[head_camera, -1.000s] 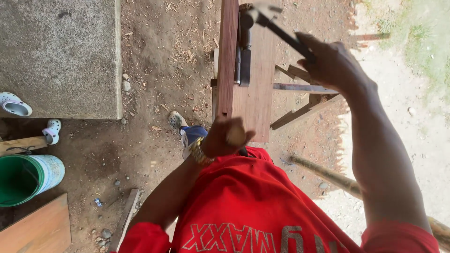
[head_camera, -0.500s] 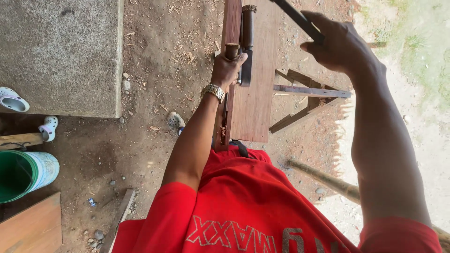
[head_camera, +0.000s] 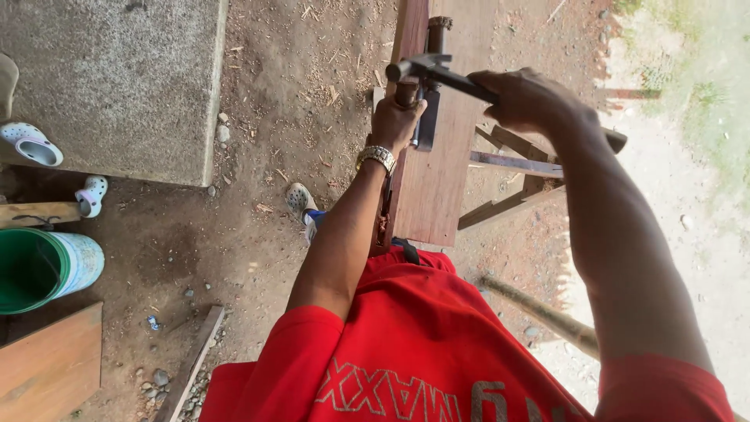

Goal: Using a hammer to secure or shape wooden pieces for furniture construction.

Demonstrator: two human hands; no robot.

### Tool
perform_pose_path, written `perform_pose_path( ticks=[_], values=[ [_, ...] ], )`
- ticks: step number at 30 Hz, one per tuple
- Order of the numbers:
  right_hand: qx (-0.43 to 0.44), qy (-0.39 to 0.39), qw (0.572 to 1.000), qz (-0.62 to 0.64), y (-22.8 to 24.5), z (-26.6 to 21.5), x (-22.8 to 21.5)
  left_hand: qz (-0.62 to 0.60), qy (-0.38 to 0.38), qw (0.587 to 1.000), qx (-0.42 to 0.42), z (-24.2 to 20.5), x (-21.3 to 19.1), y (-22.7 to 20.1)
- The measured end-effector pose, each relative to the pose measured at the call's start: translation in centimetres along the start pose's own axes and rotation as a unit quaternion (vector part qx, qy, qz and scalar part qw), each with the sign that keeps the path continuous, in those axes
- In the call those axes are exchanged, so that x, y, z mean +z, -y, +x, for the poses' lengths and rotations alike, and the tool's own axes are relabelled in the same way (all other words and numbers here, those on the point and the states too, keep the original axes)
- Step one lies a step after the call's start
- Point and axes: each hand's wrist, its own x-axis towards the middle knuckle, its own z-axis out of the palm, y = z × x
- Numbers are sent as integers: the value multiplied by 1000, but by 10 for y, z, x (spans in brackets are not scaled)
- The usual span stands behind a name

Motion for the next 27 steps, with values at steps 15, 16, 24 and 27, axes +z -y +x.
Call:
perform_pose_path(
  ticks=[15, 16, 24, 27],
  values=[
    [42, 17, 998, 45, 2, -25, -9, 33, -27, 998, 37, -20, -3, -3],
    [52, -18, 996, 64, 0, -26, -9, 42, -19, 993, 108, -32, -7, -4],
    [9, -258, 953, 161, -41, -35, -2, 51, 324, 908, 260, -150, -63, -31],
    [10, -275, 952, 136, -34, -39, -16, -53, 334, 939, 64, -108, -45, -61]
  ],
)
